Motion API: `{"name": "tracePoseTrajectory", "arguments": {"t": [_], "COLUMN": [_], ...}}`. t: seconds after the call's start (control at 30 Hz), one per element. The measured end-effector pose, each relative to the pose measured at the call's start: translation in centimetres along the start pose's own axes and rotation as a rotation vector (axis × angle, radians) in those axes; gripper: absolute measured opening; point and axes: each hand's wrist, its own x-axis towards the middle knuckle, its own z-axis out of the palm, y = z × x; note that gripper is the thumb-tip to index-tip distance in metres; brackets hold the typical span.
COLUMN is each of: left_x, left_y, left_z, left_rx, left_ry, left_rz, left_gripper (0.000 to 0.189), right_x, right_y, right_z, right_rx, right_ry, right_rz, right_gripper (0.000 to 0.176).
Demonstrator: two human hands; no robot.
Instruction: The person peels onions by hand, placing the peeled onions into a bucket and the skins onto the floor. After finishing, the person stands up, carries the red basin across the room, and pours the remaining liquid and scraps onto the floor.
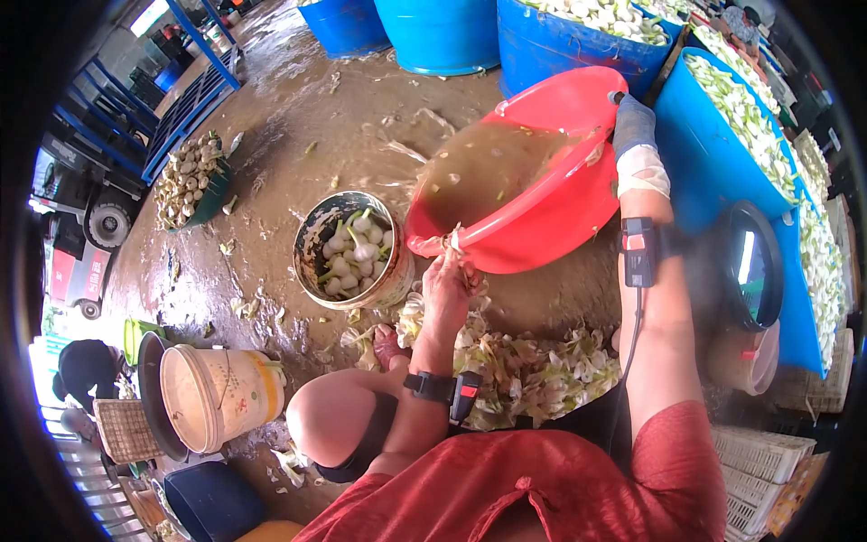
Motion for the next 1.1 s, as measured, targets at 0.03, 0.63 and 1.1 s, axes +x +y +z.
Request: {"name": "tracePoseTrajectory", "arguments": {"t": [0.03, 0.63, 1.1], "left_x": [0.0, -6.1, -9.2], "left_y": [-0.2, -6.7, 4.4], "left_z": [-0.2, 0.2, 12.5], "left_rx": [0.0, 2.155, 1.698], "left_ry": [0.001, -0.566, -1.26], "left_rz": [0.002, 0.001, 0.145], "left_gripper": [0.024, 0.063, 0.038], "right_x": [0.3, 0.8, 5.0], "right_y": [0.0, 1.0, 6.2], "right_z": [0.2, 0.6, -11.2], "right_rx": [0.001, -0.664, -0.758], "right_ry": [-0.002, 0.09, -0.116], "right_rz": [0.0, -0.239, -0.092], "right_gripper": [0.035, 0.046, 0.044]}}
